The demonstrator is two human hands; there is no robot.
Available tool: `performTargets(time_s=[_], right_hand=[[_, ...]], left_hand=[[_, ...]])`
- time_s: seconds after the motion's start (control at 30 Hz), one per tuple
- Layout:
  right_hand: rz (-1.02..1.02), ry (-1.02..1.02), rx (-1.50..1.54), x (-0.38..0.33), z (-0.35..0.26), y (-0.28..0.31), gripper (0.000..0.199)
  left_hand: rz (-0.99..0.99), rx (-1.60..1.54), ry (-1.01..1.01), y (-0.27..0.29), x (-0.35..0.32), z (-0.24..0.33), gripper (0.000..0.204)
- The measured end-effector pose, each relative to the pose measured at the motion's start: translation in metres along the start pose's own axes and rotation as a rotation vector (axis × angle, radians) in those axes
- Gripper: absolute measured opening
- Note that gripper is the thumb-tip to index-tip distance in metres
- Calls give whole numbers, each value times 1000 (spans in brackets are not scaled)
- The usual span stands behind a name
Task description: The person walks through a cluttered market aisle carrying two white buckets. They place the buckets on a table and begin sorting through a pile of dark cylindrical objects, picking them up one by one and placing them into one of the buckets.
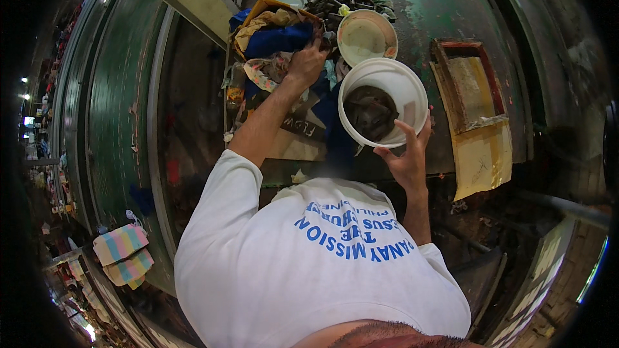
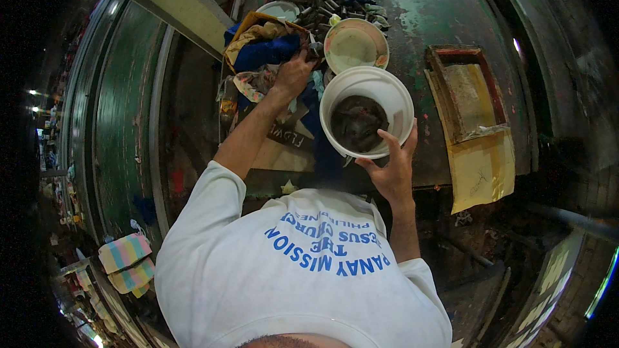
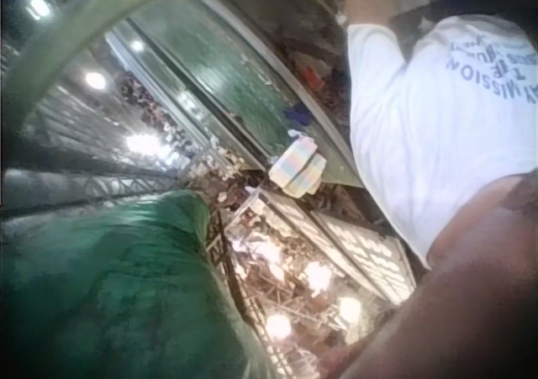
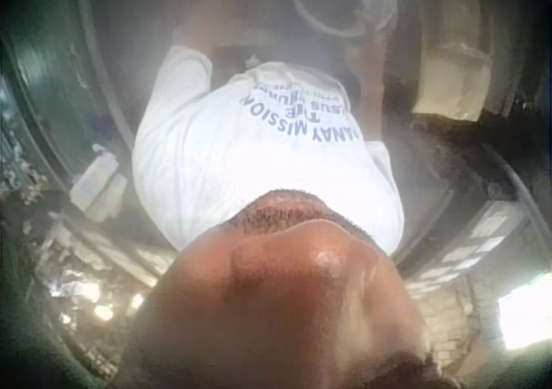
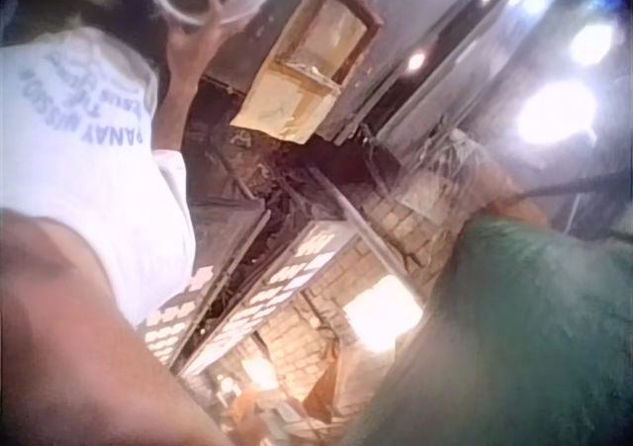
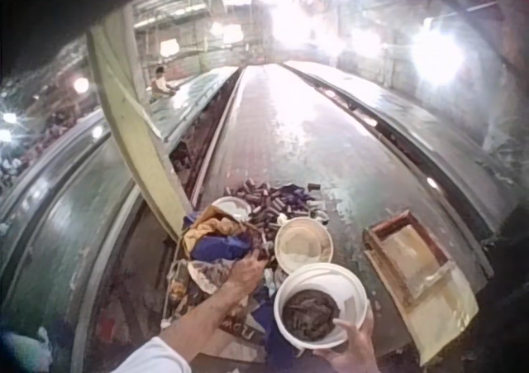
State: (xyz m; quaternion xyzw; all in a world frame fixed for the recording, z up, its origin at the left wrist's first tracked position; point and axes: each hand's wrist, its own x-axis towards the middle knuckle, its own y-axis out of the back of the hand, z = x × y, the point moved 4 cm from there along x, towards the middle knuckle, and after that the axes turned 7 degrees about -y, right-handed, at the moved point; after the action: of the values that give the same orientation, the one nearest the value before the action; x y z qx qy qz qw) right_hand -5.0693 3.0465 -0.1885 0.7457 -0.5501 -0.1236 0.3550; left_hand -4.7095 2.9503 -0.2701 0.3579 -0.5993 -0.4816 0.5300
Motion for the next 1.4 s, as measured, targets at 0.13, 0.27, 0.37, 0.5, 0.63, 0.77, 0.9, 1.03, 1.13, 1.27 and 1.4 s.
performTargets(time_s=[0.13, 0.27, 0.37, 0.5, 0.63, 0.77, 0.9, 1.03, 1.13, 1.27, 1.4], right_hand=[[14, 11, 0, 1, -1, 0, 85], [-4, -24, 4, 1, -1, 0, 85], [-6, -17, 7, 0, -1, 1, 86], [8, 4, -47, 0, -1, 2, 87], [-9, -4, -12, 1, 1, 0, 87], [-28, -19, 9, 1, 1, 0, 86], [-14, -8, -23, 0, -1, 1, 78], [25, 42, -39, -1, -2, 2, 63], [79, 100, -15, -7, 1, 2, 59], [134, 124, 121, -29, 10, -3, 58], [221, 82, 221, -51, 25, -9, 56]], left_hand=[[17, -11, -44, 1, 0, 0, 26], [35, -56, -33, 11, -4, 4, 41], [324, -306, 83, 39, -5, 14, 38], [672, -610, 129, 97, -19, 50, 37], [654, -640, -50, 141, -38, 105, 30], [417, -565, -212, 137, -39, 135, 28], [459, -781, 311, 92, -22, 85, 31], [76, -654, 587, 27, 8, 32, 45], [-49, -660, 658, -17, 29, 19, 51], [-92, -714, 514, -47, 44, 27, 44], [271, -614, 659, -32, 35, 39, 34]])
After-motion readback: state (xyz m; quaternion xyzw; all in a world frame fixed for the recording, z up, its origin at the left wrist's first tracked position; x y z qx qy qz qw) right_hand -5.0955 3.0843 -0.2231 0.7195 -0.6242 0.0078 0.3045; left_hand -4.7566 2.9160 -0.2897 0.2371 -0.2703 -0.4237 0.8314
